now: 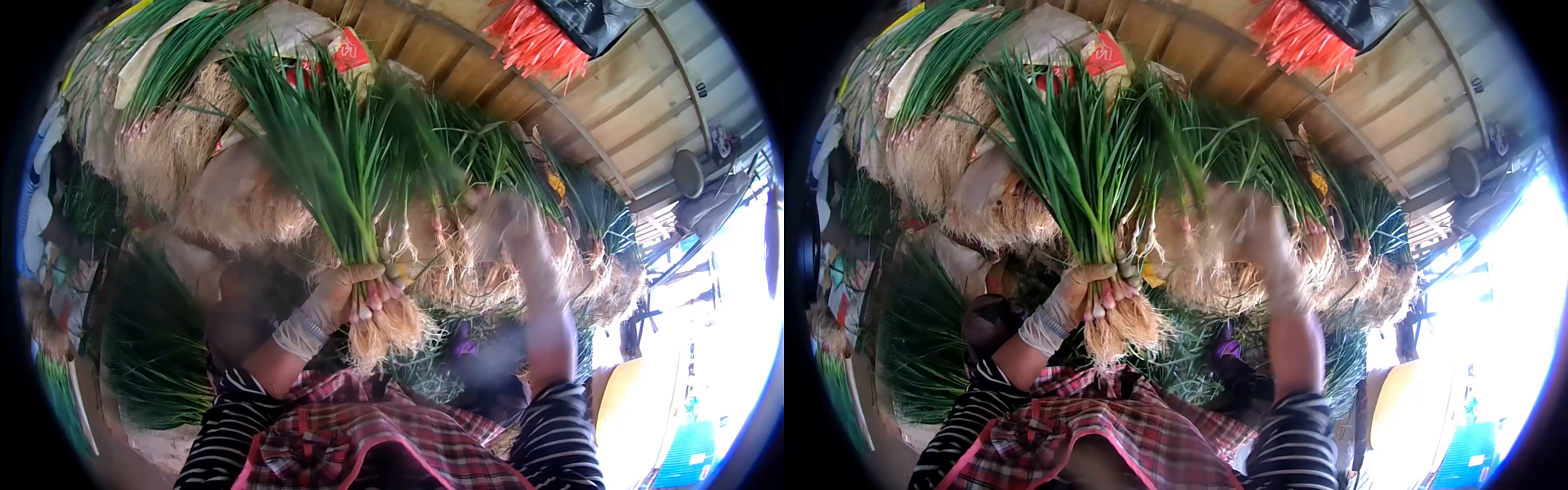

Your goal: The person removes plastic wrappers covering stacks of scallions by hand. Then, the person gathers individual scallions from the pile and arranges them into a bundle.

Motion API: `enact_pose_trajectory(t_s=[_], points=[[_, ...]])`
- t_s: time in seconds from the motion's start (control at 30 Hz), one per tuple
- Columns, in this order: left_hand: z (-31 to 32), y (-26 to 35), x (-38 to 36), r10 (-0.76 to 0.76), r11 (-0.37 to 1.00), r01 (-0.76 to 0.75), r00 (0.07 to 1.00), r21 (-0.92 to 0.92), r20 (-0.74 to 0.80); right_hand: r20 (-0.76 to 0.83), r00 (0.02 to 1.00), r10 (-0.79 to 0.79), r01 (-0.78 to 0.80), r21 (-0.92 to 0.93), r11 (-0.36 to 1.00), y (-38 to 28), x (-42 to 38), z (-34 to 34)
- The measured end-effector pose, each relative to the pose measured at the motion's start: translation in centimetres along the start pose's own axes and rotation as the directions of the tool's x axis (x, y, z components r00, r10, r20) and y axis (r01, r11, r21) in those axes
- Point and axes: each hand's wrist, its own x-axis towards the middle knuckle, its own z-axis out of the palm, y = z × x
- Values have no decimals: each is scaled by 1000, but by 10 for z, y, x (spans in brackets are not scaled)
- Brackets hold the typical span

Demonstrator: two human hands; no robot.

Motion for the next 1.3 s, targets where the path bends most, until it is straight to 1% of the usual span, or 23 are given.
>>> enact_pose_trajectory(t_s=[0.03, 0.07, 0.1, 0.13, 0.17, 0.2, 0.33, 0.37, 0.43, 0.47, 0.57, 0.67, 0.73, 0.87, 0.93, 1.03, 1.07, 1.13, 1.17, 1.2, 1.23, 1.27, 1.3], points=[[5, -3, -1, 36, 999, -36, 999, 39, -6, 63, 975, -214, 214, 6, 977, 33, -30, 20], [9, -7, -8, -1, 999, 4, 998, 53, -67, -73, 929, 364, -368, -56, 928, 0, -68, 52], [10, -15, -3, -52, 999, 53, 996, 10, -74, -30, 859, 511, -501, 151, 852, 7, -88, 77], [9, -20, -3, -113, 994, 113, 989, -12, -96, 54, 953, 296, -297, 0, 955, 6, -109, 91], [4, -24, -3, -182, 983, 179, 977, -34, -115, -4, 960, 279, -277, 107, 955, 24, -129, 106], [-8, -22, 0, -310, 946, 316, 947, -66, 90, -8, 945, 326, -320, 157, 934, 28, -138, 113], [-14, -40, 5, -81, 988, 89, 995, -123, 66, 103, 885, 454, -458, 11, 889, 44, -144, 102], [-12, -41, 7, -82, 971, 98, 993, -216, 82, 145, 922, 358, -355, -48, 934, 52, -141, 98], [-9, -36, 5, -38, 996, 46, 995, -79, 95, 241, 955, 172, -141, -142, 980, 68, -132, 96], [-13, -34, 5, -72, 995, 77, 993, -56, 90, 232, 846, 479, -329, -479, 814, 5, -104, 86], [-21, -37, 9, -99, 994, 101, 993, -33, 64, 101, 940, 326, -323, -50, 945, -29, -64, 81], [-2, -33, 3, -37, 997, 34, 999, -68, -34, 339, 927, -163, 235, -185, 954, 35, -36, 97], [5, -27, -2, 37, 999, -38, 998, -15, -50, 322, 940, 117, -22, -286, 958, 36, -44, 95], [-4, -15, -8, -12, 1000, 11, 1000, -13, -9, 360, 925, 121, -144, 38, 989, 34, -42, 95], [-6, -12, -12, -81, 995, 78, 996, -62, -45, 413, 894, 174, -224, 75, 972, 23, -42, 97], [1, -9, -15, -30, 999, 29, 999, -32, -19, 442, 852, 282, -212, -200, 956, 0, -42, 107], [2, -9, -15, -2, 999, 2, 1000, -34, -5, 392, 918, 52, 33, -209, 977, 20, -46, 109], [-2, -11, -16, 8, 999, -8, 1000, -46, 6, 303, 936, -180, 345, -679, 648, 39, -17, 91], [0, -12, -19, 20, 998, -19, 1000, -60, 8, 151, 987, 52, 27, -480, 877, 27, -6, 72], [5, -11, -22, 33, 997, -32, 999, -69, 14, -13, 960, 281, -279, -172, 945, 15, 6, 52], [7, -8, -22, 54, 996, -52, 998, -76, 23, -200, 978, 51, -31, 102, 994, 20, 8, 35], [-4, -2, -22, -61, 992, 74, 991, -104, 122, -366, 930, 41, -30, 35, 999, -3, -4, 31], [-11, 1, -25, -111, 989, 116, 992, -96, 63, -521, 853, 30, -53, -29, 998, -26, -16, 27]])
